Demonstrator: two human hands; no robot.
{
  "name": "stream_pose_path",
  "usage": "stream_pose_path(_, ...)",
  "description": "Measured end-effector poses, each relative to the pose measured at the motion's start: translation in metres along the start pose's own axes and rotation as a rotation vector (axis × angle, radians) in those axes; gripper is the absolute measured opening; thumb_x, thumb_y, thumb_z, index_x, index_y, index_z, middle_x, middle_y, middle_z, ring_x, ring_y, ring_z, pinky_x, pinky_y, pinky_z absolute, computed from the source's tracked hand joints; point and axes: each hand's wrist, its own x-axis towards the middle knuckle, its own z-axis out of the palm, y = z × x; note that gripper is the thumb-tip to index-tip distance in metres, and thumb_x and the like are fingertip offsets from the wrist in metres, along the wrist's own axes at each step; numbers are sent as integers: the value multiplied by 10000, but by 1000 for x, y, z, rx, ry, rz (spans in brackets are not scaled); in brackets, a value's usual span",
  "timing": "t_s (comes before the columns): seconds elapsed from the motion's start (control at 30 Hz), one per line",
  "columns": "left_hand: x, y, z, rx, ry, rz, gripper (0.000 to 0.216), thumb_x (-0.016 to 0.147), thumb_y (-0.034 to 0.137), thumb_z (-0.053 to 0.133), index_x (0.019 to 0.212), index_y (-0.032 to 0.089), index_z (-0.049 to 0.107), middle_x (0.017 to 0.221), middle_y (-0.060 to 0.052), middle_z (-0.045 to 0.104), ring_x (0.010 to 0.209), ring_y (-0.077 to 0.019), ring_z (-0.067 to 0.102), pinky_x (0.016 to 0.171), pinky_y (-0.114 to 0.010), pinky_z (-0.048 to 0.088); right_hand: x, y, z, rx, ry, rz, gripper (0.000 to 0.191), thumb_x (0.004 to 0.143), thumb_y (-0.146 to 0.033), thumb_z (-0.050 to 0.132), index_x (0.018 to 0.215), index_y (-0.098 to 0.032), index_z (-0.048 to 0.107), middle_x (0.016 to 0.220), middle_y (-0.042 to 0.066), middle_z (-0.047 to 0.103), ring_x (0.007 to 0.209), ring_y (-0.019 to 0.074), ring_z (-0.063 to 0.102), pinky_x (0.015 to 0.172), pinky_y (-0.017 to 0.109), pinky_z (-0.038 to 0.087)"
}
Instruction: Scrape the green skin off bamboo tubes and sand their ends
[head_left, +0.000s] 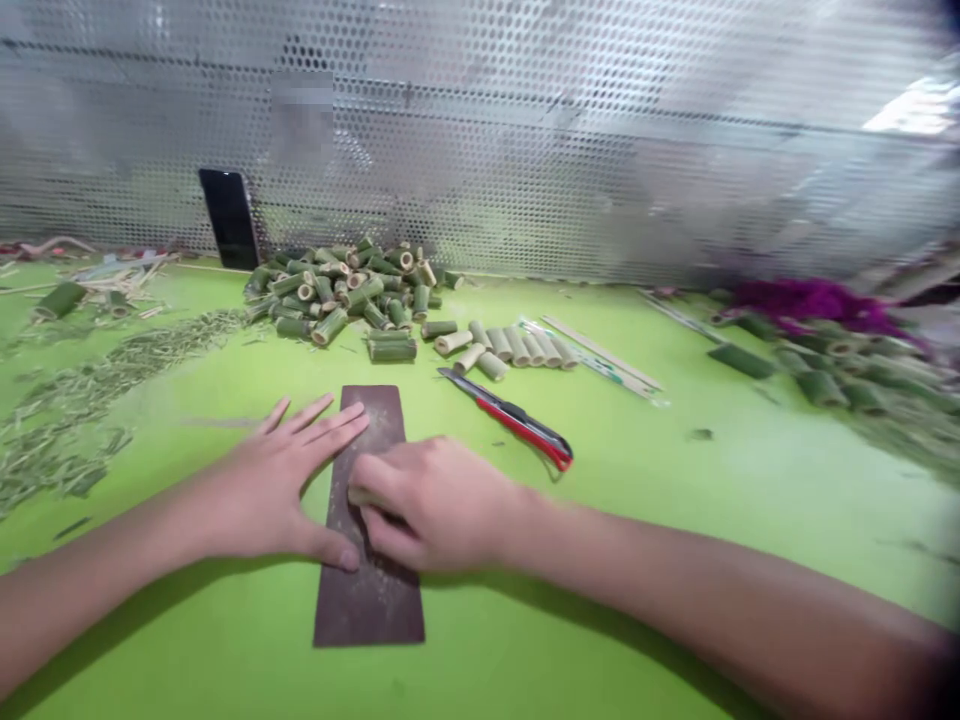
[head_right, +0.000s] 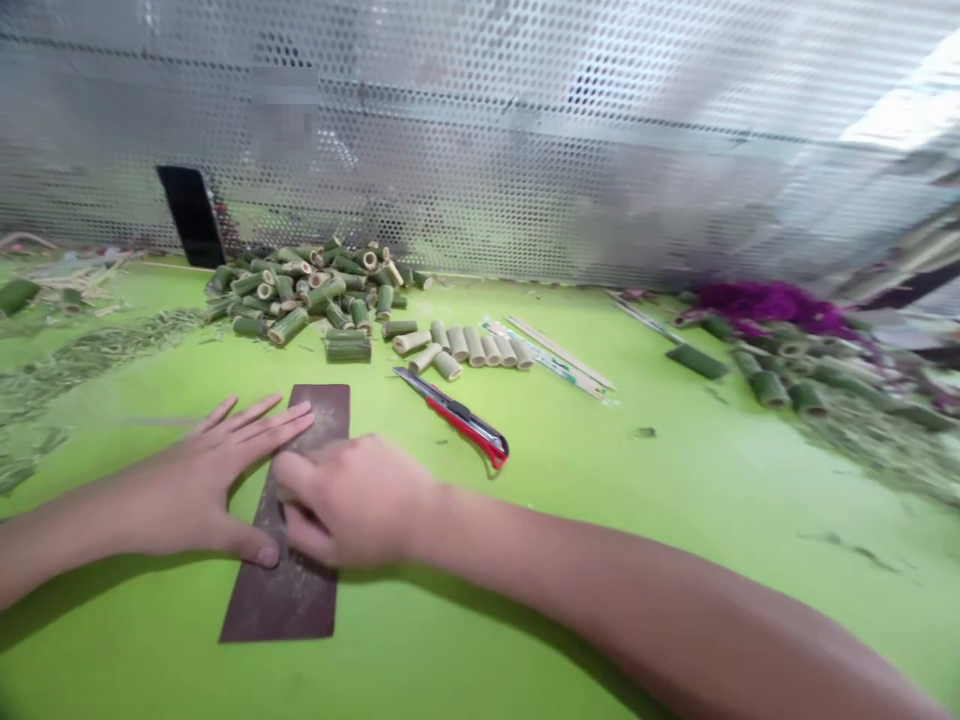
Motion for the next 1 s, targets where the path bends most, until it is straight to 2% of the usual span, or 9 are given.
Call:
stream_pose_path(0.17, 2, -8, 4, 42, 72, 6, 1277, 652, 874, 712, 1662, 349, 134, 1721, -37, 59, 1573, -457, 38, 1256, -714, 63, 2, 7, -5, -123, 14, 103, 248, 1064, -318, 383, 1022, -171, 578, 771, 27, 672, 580, 146, 545, 538, 271, 350)
stream_pose_path(0.33, 2, -4, 1, 50, 52, 103, 1212, 727, 831, 694, 1666, 314, 127, 1715, -52, 111, 1582, -417, 88, 1269, -682, 45, -3, -10, -16, -177, -50, -18, 324, 1070, -459, 448, 1032, -185, 618, 771, 23, 701, 619, 173, 594, 571, 291, 374)
stream_pose_path(0.4, 2, 2, -1, 40, 41, 138, 1208, 724, 845, 685, 1665, 295, 164, 1712, -69, 117, 1581, -415, 103, 1272, -669, 48, -3, -14, -21, -148, -97, -55, 289, 1050, -440, 505, 983, -195, 642, 779, 16, 711, 649, 170, 613, 581, 282, 382)
stream_pose_path(0.53, 0, 11, -5, 44, 2, 90, 1256, 701, 887, 664, 1668, 254, 174, 1711, -90, 66, 1584, -408, 75, 1275, -648, 36, -3, -15, -25, -199, -36, 168, 227, 1010, -353, 557, 948, -160, 658, 810, 52, 727, 622, 166, 607, 537, 269, 358)
stream_pose_path(0.67, -1, 16, -8, 42, -21, 96, 1226, 734, 870, 651, 1670, 283, 119, 1719, -48, 55, 1594, -376, 55, 1278, -638, 15, -4, -14, -23, -155, -35, 130, 349, 1021, -437, 502, 850, -183, 669, 679, 19, 691, 533, 148, 560, 528, 269, 347)
stream_pose_path(0.77, 0, 17, -8, 37, -26, 63, 1232, 737, 875, 641, 1671, 257, 127, 1718, -57, 27, 1594, -379, 43, 1277, -639, 25, -4, -10, -23, -152, -3, 259, 298, 1009, -401, 542, 868, -172, 669, 679, 18, 686, 533, 144, 563, 517, 260, 342)
stream_pose_path(0.8, 1, 16, -7, 38, -20, 57, 1228, 744, 870, 638, 1671, 249, 125, 1717, -61, 24, 1594, -379, 47, 1277, -641, 25, -4, -9, -22, -151, 9, 261, 278, 1012, -387, 547, 889, -167, 665, 690, 19, 689, 541, 144, 568, 514, 258, 341)
stream_pose_path(0.93, 3, 14, -4, 30, 27, 91, 1208, 747, 837, 671, 1670, 263, 145, 1715, -70, 84, 1588, -394, 92, 1270, -665, 26, -3, -11, -18, -165, 2, 56, 303, 1050, -419, 497, 938, -185, 654, 733, 17, 706, 583, 153, 600, 538, 263, 347)
stream_pose_path(1.0, 3, 13, -3, 17, 26, 77, 1229, 723, 843, 689, 1669, 269, 153, 1712, -82, 88, 1583, -414, 84, 1260, -690, 48, -2, -12, -17, -202, 3, 140, 337, 1067, -430, 458, 969, -176, 657, 732, 36, 711, 572, 164, 600, 533, 270, 344)
